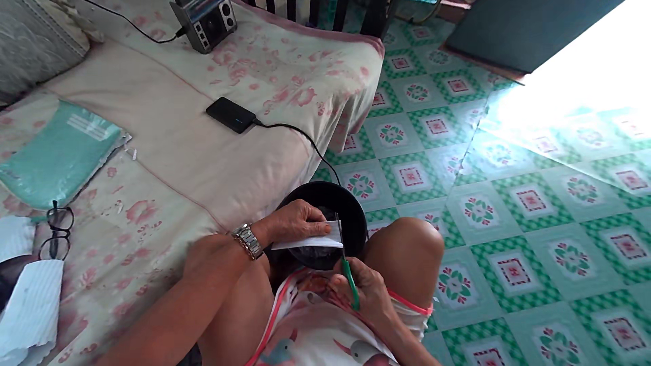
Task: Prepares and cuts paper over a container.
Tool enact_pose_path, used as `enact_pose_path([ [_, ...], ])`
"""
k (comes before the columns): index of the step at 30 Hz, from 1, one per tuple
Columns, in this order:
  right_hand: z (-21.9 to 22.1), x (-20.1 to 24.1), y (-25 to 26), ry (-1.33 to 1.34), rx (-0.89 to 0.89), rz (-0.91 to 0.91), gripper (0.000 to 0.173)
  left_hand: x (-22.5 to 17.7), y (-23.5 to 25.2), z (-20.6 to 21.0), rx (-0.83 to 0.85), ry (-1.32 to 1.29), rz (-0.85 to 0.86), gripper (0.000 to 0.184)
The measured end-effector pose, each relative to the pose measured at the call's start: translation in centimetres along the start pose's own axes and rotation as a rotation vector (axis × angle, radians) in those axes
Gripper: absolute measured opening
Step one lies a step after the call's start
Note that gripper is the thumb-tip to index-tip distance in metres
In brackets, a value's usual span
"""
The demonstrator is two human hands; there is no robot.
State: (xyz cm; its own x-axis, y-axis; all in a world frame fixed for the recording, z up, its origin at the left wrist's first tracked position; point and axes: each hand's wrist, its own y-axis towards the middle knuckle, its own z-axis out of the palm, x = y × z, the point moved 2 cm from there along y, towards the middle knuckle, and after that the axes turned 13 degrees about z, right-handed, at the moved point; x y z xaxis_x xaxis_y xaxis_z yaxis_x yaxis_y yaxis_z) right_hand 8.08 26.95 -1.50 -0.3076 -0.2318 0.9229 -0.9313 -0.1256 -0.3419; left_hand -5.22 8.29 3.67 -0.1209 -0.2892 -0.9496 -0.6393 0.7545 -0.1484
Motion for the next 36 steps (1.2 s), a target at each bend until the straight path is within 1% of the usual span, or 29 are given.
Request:
enact_pose_path([
  [3,0.2,-0.1,-0.1,0.02,-0.015,-0.011,0.033,-0.1,0.0,0.0,0.024,-0.002,-0.032,0.022],
  [6,0.0,-0.1,0.0,0.112,0.041,0.05,0.026,0.1,0.1,0.0,0.018,0.051,-0.022,0.023],
  [7,-0.2,-0.1,0.0,0.146,0.085,0.079,0.028,0.1,0.1,0.0,-0.012,0.093,-0.01,0.023],
  [8,-0.4,-0.2,0.1,0.172,0.137,0.107,0.034,0.1,0.0,-0.1,-0.06,0.134,0.005,0.021],
  [10,-1.0,-0.5,0.2,0.185,0.204,0.104,0.054,0.3,0.0,-0.3,-0.181,0.214,0.04,0.019],
  [11,-1.2,-0.6,0.1,0.178,0.219,0.099,0.06,0.4,0.0,-0.3,-0.231,0.248,0.066,0.018],
  [12,-1.4,-0.5,0.1,0.158,0.236,0.097,0.063,0.4,-0.1,-0.2,-0.26,0.272,0.084,0.018],
  [17,-1.9,0.2,0.0,0.036,0.244,0.107,0.062,0.4,-0.2,0.1,-0.33,0.364,0.189,0.016],
  [22,-1.7,0.7,0.4,-0.023,0.206,0.128,0.065,0.6,-0.1,0.3,-0.286,0.333,0.202,0.016],
  [28,-1.5,0.7,0.7,-0.039,0.17,0.092,0.06,0.7,-0.2,0.5,-0.269,0.312,0.26,0.017],
  [31,-1.3,0.6,0.6,-0.044,0.154,0.088,0.062,0.5,-0.2,0.4,-0.242,0.306,0.245,0.017],
  [36,-1.2,0.5,0.6,-0.033,0.173,0.073,0.071,0.6,-0.2,0.4,-0.219,0.294,0.248,0.018],
])
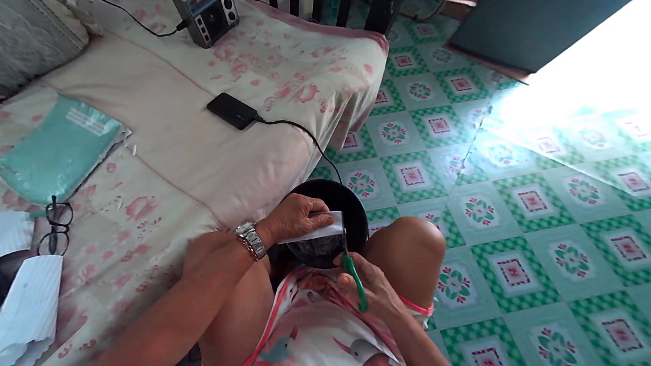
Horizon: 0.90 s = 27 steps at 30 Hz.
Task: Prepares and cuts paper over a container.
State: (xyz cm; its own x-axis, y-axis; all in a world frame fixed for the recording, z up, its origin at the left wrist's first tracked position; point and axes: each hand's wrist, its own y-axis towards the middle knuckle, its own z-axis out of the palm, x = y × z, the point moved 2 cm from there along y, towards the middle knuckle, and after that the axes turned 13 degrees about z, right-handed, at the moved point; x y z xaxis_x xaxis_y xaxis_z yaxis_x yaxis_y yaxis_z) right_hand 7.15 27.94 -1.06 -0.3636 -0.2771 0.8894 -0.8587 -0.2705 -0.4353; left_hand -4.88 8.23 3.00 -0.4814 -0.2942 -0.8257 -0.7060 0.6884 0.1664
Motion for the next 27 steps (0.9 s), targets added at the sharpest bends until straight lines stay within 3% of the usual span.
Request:
enact_pose_path([
  [8,0.5,-0.1,-0.3,-0.034,-0.082,-0.003,0.056,-0.1,0.0,0.0,0.001,0.011,0.006,0.018],
  [18,1.3,-0.9,-0.8,-0.041,-0.204,-0.064,0.043,-0.3,0.3,-0.3,0.108,-0.073,-0.115,0.022],
  [23,1.1,-0.7,-0.6,-0.077,-0.14,-0.02,0.053,-0.2,0.3,-0.1,0.179,-0.133,-0.137,0.023],
  [27,1.2,-0.6,-0.5,-0.052,-0.163,-0.04,0.051,-0.2,0.3,-0.1,0.184,-0.155,-0.145,0.024],
])
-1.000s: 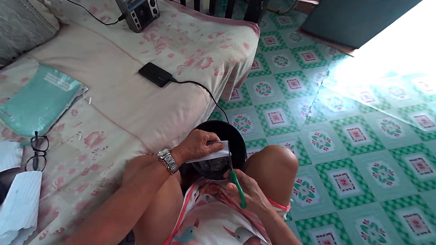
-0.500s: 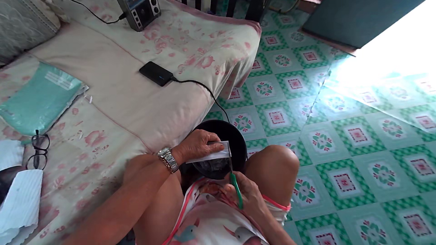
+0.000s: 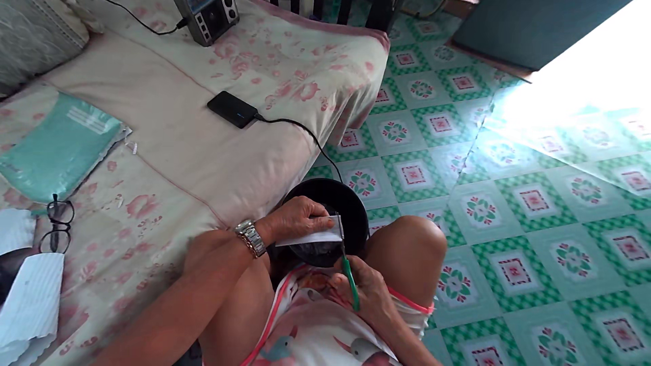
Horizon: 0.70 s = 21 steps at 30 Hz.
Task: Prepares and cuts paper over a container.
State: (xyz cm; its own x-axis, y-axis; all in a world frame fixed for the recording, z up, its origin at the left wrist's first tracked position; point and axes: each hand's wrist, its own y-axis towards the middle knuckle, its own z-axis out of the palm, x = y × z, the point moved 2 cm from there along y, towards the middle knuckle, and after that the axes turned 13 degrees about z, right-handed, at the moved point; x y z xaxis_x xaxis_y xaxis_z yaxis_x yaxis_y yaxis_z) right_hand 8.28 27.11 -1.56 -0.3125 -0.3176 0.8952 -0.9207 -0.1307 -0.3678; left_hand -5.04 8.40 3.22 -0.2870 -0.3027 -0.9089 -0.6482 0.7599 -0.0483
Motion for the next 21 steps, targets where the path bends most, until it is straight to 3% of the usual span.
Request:
enact_pose_path([
  [4,0.42,-0.11,-0.14,0.034,-0.027,-0.017,0.042,-0.1,0.05,-0.05,0.018,-0.006,-0.029,0.025],
  [10,0.07,0.03,0.14,0.035,0.028,0.026,0.051,0.11,0.13,0.2,0.076,-0.043,-0.048,0.028],
  [16,0.25,0.04,0.06,0.073,-0.001,0.005,0.035,0.36,0.19,0.23,0.086,-0.053,-0.047,0.029],
  [19,0.11,0.07,0.16,0.171,0.058,0.048,0.028,-0.03,0.2,0.12,0.094,-0.006,-0.079,0.025],
  [21,-0.36,0.06,0.21,0.201,0.143,0.075,0.037,-0.56,0.13,-0.16,0.05,0.017,-0.109,0.018],
])
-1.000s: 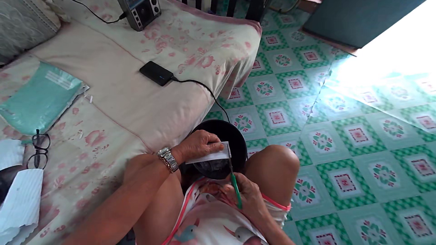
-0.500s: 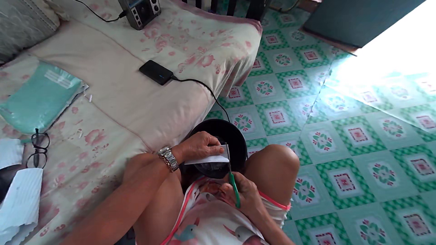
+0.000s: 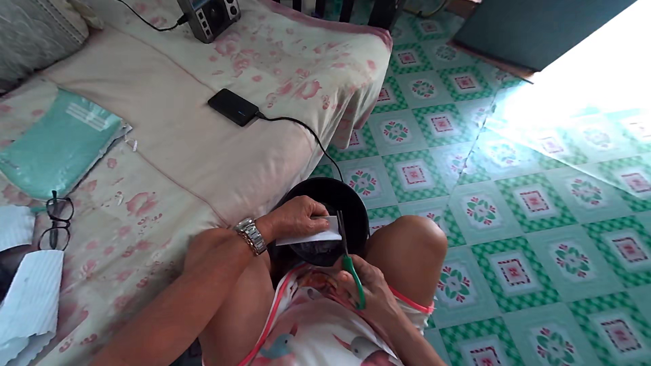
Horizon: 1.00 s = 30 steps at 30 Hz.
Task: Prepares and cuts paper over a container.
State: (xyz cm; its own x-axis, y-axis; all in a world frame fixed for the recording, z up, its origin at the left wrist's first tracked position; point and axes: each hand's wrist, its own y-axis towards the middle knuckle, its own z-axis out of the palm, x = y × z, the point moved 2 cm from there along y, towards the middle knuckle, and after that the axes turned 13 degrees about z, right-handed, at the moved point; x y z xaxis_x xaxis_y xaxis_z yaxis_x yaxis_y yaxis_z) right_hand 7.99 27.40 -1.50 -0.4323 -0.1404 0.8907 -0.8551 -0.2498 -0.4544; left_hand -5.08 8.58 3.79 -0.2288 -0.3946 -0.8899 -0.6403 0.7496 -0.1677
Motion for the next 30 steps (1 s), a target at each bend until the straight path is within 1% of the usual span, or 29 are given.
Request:
enact_pose_path([
  [3,-0.8,0.0,-0.2,0.008,0.096,0.013,0.058,0.1,-0.2,-0.2,-0.13,0.06,0.073,0.012],
  [6,-1.3,0.0,-0.3,-0.037,0.122,0.003,0.062,0.3,-0.2,0.1,-0.157,0.134,0.129,0.014],
  [9,-1.6,0.2,-0.1,-0.143,0.089,0.034,0.071,0.4,-0.2,0.2,-0.181,0.144,0.149,0.014],
  [12,-1.5,0.5,0.0,-0.227,0.065,0.075,0.07,0.4,-0.2,0.1,-0.211,0.143,0.153,0.013],
  [15,-1.5,0.6,0.0,-0.252,0.07,0.105,0.071,0.4,-0.2,0.2,-0.247,0.135,0.164,0.012],
  [18,-1.5,0.6,0.0,-0.243,0.066,0.085,0.071,0.5,-0.2,0.3,-0.222,0.124,0.161,0.013],
  [22,-1.3,0.9,0.1,-0.233,0.042,0.071,0.067,0.5,-0.1,0.3,-0.176,0.094,0.149,0.013],
  [30,-1.0,0.5,0.1,-0.229,0.005,0.051,0.061,0.6,-0.1,0.2,-0.15,0.096,0.159,0.015],
])
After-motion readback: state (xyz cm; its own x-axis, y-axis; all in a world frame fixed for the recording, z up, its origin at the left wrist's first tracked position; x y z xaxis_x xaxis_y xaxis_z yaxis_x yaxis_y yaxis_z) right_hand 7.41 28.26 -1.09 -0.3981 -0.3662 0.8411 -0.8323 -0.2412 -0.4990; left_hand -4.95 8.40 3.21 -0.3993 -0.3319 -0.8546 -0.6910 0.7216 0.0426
